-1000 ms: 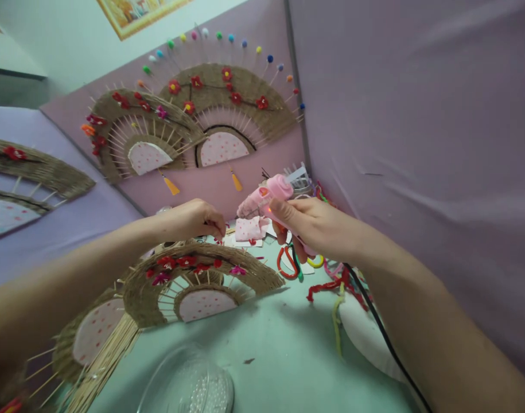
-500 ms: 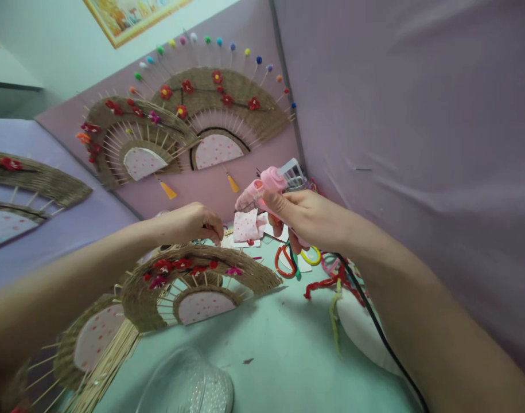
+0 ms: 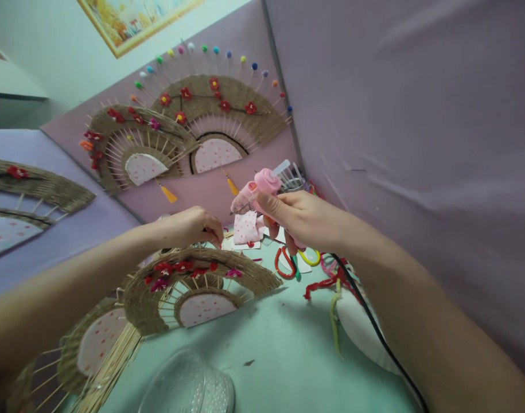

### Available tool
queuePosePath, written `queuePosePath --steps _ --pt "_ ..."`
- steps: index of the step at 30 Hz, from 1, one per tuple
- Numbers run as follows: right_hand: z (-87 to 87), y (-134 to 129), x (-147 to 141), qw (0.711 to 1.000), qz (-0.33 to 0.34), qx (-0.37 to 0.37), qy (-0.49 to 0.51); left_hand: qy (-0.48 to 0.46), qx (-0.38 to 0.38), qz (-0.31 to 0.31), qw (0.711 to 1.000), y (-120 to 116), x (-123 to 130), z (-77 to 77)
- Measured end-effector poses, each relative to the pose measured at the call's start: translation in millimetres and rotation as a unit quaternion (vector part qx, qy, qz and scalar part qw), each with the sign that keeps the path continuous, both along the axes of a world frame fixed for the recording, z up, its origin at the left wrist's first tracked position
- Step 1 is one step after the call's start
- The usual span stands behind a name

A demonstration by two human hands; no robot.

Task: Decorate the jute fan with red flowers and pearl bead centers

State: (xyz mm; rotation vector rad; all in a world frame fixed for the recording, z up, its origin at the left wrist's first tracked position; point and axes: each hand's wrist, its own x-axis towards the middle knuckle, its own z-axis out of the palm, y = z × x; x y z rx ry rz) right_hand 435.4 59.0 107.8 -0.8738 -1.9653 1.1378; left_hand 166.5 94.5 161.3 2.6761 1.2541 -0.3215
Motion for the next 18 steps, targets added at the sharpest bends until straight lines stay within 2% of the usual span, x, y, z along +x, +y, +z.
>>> queuePosePath --steps 5,12,18 --pt "0.5 1.4 0.3 1.000 -0.005 -0.005 -0.006 -0.001 0.000 -0.012 1.000 -1.5 0.4 0.2" --pt "2.2 0.1 0.6 1.000 -0.004 -0.008 -0.001 0.018 -0.010 0.011 1.000 -12.0 3.1 12.0" --pt "3.6 -2.1 -0.2 1.000 -0.012 -0.012 0.002 -0.036 0.040 -0.060 0.997 -14.2 -6.9 7.4"
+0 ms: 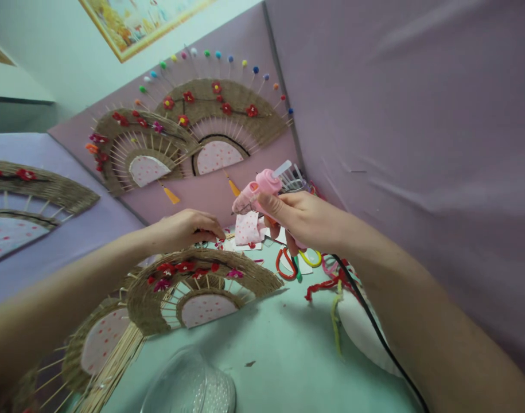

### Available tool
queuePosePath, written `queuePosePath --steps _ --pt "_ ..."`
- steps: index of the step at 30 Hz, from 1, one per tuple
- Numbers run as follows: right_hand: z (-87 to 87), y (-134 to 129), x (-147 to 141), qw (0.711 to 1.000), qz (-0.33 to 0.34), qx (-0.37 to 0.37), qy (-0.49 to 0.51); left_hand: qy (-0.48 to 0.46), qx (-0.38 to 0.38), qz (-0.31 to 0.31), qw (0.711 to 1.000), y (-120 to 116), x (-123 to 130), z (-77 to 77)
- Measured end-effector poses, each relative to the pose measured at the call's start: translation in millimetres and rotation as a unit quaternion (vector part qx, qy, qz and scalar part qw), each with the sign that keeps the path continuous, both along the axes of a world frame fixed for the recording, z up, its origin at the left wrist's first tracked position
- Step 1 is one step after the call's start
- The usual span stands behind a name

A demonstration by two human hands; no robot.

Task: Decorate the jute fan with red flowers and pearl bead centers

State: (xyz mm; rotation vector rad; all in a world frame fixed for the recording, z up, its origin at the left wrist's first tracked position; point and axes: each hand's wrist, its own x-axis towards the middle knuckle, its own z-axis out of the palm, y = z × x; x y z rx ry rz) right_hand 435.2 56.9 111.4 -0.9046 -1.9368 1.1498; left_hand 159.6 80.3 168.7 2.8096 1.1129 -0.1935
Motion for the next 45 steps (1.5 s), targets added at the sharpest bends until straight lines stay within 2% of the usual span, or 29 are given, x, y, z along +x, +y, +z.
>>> queuePosePath --steps 9,18,45 --pt "-2.1 1.0 -1.0 1.000 0.005 0.004 0.004 0.035 0.067 -0.021 0.997 -9.3 -4.3 -12.1" --pt "-5.9 3.1 -1.5 1.000 0.008 0.010 0.006 0.010 0.107 -0.025 0.994 -11.3 -12.9 -22.3" --pt "-0.9 0.5 -4.8 1.000 0.013 -0.007 0.005 0.024 0.128 -0.018 0.991 -17.4 -9.4 -25.1"
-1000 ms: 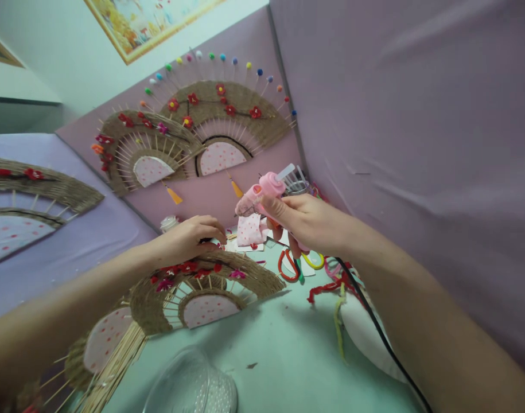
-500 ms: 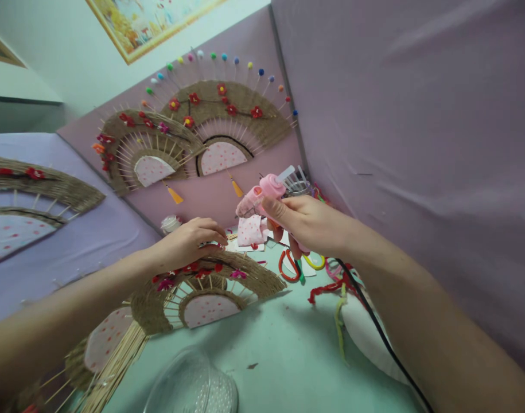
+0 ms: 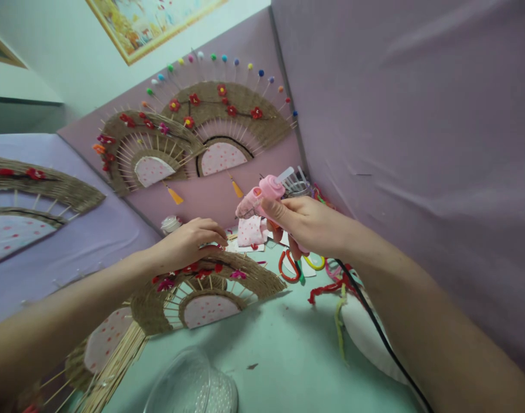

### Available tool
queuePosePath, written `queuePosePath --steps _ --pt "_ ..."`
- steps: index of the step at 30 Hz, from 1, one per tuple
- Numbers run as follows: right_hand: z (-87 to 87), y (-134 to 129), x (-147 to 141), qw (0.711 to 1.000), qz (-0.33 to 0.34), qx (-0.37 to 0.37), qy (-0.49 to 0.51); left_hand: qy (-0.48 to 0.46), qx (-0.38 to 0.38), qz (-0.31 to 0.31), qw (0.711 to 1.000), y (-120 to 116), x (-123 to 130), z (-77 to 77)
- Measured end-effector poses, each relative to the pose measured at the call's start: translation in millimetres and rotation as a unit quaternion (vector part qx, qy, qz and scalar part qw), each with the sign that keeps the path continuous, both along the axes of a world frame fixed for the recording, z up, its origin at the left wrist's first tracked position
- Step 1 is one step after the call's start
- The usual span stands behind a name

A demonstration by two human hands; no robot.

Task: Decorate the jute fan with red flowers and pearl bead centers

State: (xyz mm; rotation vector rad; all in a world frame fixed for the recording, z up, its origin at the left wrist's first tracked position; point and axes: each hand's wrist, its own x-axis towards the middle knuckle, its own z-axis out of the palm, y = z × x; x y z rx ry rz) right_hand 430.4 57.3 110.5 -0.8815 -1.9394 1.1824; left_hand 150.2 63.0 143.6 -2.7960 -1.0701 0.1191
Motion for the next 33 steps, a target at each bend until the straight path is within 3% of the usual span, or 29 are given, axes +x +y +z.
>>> queuePosePath --steps 29,33 --pt "-1.4 0.3 -1.9 1.000 -0.012 0.001 0.005 -0.013 0.019 0.003 1.000 -10.0 -3.8 0.7" --pt "-2.1 0.5 -2.4 1.000 -0.005 -0.002 0.013 -0.032 0.039 0.013 0.999 -15.3 -7.0 6.9"
